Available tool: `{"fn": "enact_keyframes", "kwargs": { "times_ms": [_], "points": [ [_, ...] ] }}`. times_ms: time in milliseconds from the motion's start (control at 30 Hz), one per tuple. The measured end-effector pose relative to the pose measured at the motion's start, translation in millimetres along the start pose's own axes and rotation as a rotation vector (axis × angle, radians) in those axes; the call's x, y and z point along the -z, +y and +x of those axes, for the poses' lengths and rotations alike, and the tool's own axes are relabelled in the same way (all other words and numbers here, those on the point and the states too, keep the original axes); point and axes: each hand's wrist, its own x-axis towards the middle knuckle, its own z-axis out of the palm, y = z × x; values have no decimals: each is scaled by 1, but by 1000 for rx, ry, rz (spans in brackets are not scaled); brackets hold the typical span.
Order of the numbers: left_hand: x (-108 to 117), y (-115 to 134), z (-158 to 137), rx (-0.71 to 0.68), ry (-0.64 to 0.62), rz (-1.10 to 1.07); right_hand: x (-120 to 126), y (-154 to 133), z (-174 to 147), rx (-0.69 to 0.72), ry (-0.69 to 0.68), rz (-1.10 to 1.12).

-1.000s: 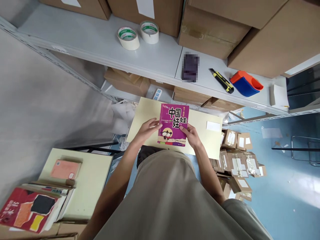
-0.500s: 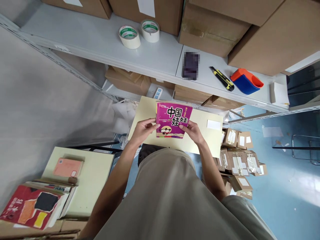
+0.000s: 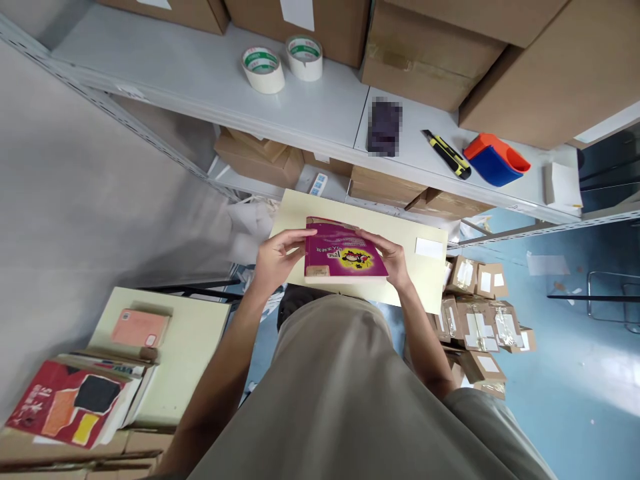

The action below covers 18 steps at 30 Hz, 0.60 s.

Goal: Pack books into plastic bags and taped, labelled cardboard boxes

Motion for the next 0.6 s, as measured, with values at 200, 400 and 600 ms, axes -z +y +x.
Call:
{"fn": "enact_keyframes", "kwargs": {
  "times_ms": [200, 400, 600],
  "points": [
    [0, 2, -4, 126, 39, 136, -3, 10, -7, -169, 145, 46],
    [3, -2, -9, 182, -48, 186, 0, 1, -8, -166, 133, -24],
    [-6, -3, -1, 222, 14, 129, -9, 4, -5, -217, 130, 15]
  ]
}}
